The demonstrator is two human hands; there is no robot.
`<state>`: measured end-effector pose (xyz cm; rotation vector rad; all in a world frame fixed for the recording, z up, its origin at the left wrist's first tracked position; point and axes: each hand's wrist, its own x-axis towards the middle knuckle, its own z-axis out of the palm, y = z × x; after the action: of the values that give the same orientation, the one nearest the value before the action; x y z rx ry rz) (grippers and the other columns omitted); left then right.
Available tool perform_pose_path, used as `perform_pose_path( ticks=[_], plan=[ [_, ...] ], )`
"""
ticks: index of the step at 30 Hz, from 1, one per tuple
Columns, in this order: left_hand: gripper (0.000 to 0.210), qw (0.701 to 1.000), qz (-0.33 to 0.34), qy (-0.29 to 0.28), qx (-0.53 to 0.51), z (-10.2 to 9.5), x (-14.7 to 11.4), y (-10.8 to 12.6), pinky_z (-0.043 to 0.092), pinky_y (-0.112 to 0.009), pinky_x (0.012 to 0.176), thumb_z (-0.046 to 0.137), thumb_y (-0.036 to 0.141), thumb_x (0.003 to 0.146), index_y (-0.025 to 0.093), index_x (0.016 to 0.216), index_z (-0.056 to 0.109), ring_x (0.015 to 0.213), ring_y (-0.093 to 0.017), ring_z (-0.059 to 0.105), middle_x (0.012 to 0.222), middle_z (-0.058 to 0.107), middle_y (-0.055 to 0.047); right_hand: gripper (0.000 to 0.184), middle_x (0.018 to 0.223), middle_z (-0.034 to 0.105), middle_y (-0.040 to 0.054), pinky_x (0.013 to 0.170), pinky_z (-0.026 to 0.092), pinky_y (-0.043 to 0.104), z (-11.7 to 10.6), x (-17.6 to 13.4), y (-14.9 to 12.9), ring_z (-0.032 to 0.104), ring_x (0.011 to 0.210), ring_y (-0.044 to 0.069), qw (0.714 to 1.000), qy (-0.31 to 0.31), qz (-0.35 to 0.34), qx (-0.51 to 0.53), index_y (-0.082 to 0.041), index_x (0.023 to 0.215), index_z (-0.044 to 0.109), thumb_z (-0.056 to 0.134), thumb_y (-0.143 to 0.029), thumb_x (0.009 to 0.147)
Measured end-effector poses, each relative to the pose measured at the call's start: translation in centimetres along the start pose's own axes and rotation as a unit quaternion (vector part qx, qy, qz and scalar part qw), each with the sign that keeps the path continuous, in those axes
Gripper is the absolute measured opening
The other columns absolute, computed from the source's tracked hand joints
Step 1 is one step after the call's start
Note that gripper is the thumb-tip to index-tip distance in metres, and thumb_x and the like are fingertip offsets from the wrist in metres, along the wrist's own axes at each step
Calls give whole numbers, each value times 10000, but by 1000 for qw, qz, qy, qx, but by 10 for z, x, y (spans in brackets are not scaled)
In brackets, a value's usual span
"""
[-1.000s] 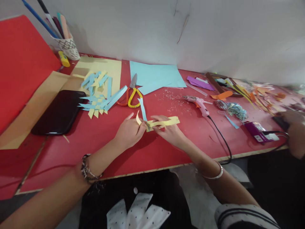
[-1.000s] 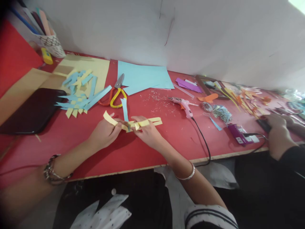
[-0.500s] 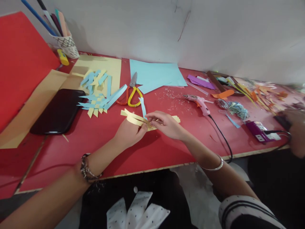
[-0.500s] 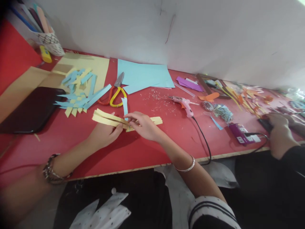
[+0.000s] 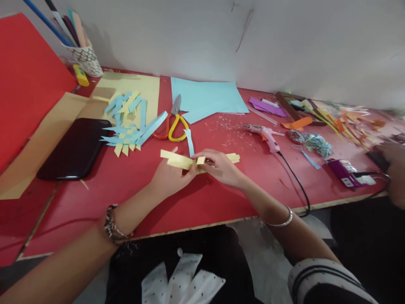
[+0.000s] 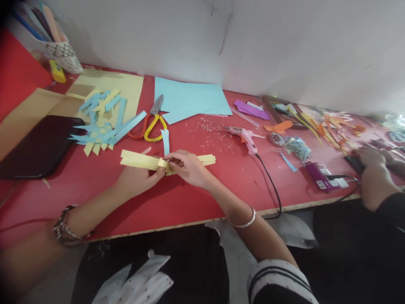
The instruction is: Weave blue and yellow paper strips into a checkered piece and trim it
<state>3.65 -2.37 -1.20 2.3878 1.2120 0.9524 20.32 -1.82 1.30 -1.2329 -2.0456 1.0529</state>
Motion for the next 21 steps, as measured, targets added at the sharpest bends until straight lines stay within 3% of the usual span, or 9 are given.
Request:
perform_pose_path(
  ticks=[4,8,14,18,21],
  plan=[
    [246,999,-16,-37,-23,-4,2,2,418,-260,510,444,316,785,186,638,592,589,-164,596,593,635,-15,127,837,591,30,617,447,240,2,-1,-2,553,682,102,999,7,17,47,-160,836,595,517,-167,736],
    [291,999,-33,-39,-8,-3,2,2,416,-259,531,438,387,795,184,672,607,618,-166,591,632,646,-20,117,806,584,15,607,443,232,4,0,-2,537,658,93,999,7,23,39,-163,830,572,545,-179,717],
    [390,997,-32,-48,56,-4,4,5,409,-292,541,298,244,860,190,586,571,526,-164,551,522,569,-27,89,796,581,20,626,453,234,2,1,-1,557,684,103,999,9,21,26,-166,815,557,513,-231,774],
    [382,996,-33,-42,66,-4,4,7,416,-311,556,308,224,865,199,573,552,539,-180,560,511,544,-28,111,876,602,48,706,453,272,-19,-2,5,569,784,138,993,62,-12,-100,-183,852,562,470,-183,791],
    [404,996,-32,-44,66,-4,4,7,426,-311,558,297,230,869,196,564,560,534,-181,559,498,541,-25,136,917,594,84,774,416,337,-39,-7,14,548,874,196,964,69,-13,-258,-180,885,572,485,-172,781]
  ],
)
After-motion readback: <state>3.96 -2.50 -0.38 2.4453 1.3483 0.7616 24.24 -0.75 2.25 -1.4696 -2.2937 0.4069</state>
